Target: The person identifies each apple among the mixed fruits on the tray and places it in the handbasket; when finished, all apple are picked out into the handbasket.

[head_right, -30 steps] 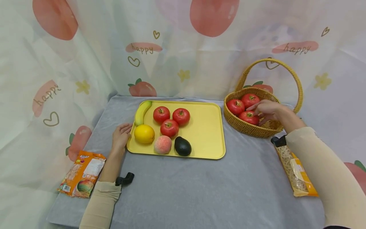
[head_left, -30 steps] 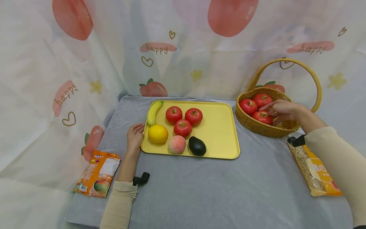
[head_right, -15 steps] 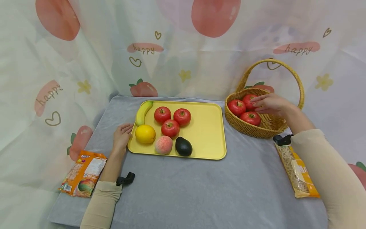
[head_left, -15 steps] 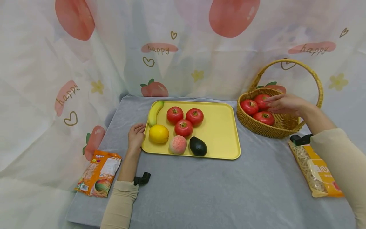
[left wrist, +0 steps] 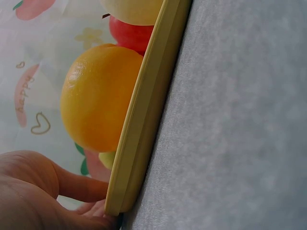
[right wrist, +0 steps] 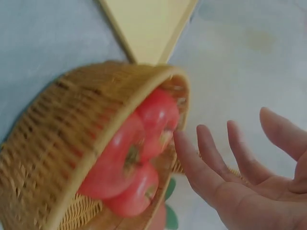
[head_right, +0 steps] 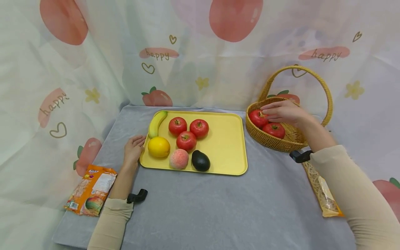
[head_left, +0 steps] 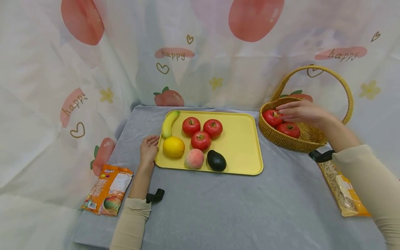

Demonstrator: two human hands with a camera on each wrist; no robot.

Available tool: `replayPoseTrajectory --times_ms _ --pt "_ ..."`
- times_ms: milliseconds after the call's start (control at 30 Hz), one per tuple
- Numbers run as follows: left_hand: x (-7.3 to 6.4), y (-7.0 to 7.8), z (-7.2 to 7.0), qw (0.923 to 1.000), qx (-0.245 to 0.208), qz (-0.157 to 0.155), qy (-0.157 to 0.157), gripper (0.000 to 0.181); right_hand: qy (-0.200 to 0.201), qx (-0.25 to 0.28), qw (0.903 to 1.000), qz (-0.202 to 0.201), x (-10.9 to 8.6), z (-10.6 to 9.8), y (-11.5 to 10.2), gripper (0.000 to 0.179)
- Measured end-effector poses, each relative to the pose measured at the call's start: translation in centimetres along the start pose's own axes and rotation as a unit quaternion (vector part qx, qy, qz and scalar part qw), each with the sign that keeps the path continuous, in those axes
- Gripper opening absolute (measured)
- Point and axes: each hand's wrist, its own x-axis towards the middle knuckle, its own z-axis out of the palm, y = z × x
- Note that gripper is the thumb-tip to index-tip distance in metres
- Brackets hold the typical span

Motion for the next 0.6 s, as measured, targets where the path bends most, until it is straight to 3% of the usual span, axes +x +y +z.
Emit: replayPoseTrajectory --times_ms 267,600 --pt "0.0 -0.1 0.0 1.0 0.0 0.002 -0.005 0.058 -0.021 0.01 0.9994 -0.026 0.9 3.6 -2.0 0.052" --pt "0.0 0.0 0.0 0.9999 -0.009 0.008 -0.004 0.059 -0.026 0.013 0.999 -0.035 3.4 8.3 -3.8 0.049"
